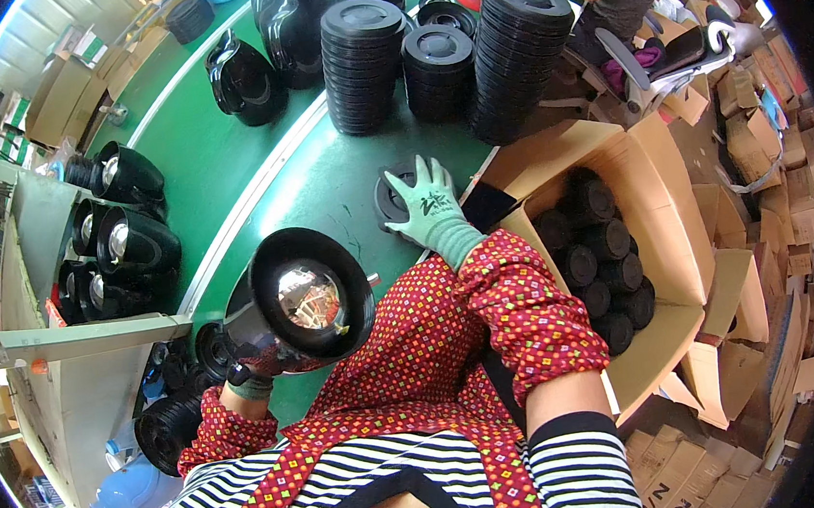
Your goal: The person repeatedly picks up a black kettle body, inserts a metal rod into the base, and places a circular black lid onto the top. The person handles the kettles one at a time on a green workbench and stacks the finished units nearby.
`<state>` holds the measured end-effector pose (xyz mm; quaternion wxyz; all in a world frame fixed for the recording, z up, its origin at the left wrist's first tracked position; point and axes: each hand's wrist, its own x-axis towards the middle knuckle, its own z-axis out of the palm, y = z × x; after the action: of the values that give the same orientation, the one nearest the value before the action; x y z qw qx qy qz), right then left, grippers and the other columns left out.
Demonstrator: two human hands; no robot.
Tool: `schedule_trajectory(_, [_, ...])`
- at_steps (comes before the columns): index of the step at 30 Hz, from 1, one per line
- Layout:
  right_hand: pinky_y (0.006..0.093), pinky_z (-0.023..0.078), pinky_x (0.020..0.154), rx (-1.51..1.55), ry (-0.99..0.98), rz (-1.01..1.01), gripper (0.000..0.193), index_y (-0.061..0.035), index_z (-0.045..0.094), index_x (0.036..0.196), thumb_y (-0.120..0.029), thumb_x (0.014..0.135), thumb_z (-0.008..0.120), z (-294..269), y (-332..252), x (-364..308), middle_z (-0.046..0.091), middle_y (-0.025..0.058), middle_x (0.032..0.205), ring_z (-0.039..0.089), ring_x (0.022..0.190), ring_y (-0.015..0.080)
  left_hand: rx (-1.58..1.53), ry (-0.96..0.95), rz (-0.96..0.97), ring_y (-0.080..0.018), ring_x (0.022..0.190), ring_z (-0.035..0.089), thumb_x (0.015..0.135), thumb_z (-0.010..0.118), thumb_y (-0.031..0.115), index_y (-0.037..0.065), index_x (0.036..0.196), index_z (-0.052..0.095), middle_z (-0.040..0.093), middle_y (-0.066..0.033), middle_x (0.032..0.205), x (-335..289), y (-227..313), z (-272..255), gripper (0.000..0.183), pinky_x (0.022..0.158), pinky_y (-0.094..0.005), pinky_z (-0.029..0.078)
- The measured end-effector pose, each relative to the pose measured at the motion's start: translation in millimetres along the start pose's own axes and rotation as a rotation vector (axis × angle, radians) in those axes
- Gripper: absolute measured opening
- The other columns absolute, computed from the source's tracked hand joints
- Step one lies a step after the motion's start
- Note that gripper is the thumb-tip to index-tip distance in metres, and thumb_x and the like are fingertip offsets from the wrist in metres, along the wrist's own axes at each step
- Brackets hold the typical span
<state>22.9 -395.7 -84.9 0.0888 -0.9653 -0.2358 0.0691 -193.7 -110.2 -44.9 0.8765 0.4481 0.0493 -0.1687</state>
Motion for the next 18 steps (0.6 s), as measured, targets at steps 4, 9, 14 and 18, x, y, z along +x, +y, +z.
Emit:
schedule_trajectory(4, [0.0554, 0.030, 0.121, 0.424, 0.306, -0.036, 0.086, -0.0224, 0.049, 0.158, -0.055, 0.084, 0.079, -41.0, -6.3, -40.7, 0.040, 0.0276, 0.157, 0.037, 0.142, 0.0482, 0.049, -0.085, -0.040, -0.0333, 0.149, 0.044, 0.110, 0.051, 0.026, -0.002, 0.163, 0.029, 0.037, -0.0215, 0.166, 8.7, 3.1, 15.1, 0.063, 0.126, -0.0459, 0.038])
schedule_trajectory(9, [0.0515, 0.027, 0.123, 0.899, 0.416, -0.293, 0.088, -0.0024, 0.041, 0.161, -0.050, 0.094, 0.072, -116.0, -25.8, -146.1, 0.038, 0.0236, 0.164, 0.036, 0.148, 0.0440, -0.053, -0.416, 0.002, -0.0314, 0.146, 0.049, 0.112, 0.050, 0.025, 0.000, 0.160, 0.035, 0.042, -0.0208, 0.163, 43.9, -40.7, 3.1, 0.057, 0.123, -0.0443, 0.041])
schedule_trajectory(14, [0.0508, 0.027, 0.123, 0.927, 0.404, -0.219, 0.093, -0.0019, 0.041, 0.161, -0.059, 0.093, 0.070, -124.7, -37.5, -206.6, 0.037, 0.0241, 0.164, 0.035, 0.151, 0.0429, 0.028, -0.454, 0.024, -0.0253, 0.140, 0.055, 0.107, 0.059, 0.016, 0.004, 0.157, 0.044, 0.052, -0.0175, 0.156, 54.3, -41.3, 71.4, 0.054, 0.118, -0.0408, 0.046])
schedule_trajectory(18, [0.0497, 0.026, 0.124, 1.024, 0.466, -0.222, 0.092, -0.0019, 0.041, 0.161, -0.062, 0.096, 0.066, -128.6, -40.0, -229.7, 0.037, 0.0235, 0.164, 0.035, 0.151, 0.0409, 0.031, -0.353, -0.025, -0.0262, 0.137, 0.058, 0.103, 0.067, 0.017, 0.001, 0.156, 0.044, 0.054, -0.0189, 0.154, 51.9, -58.0, 45.1, 0.059, 0.117, -0.0419, 0.047])
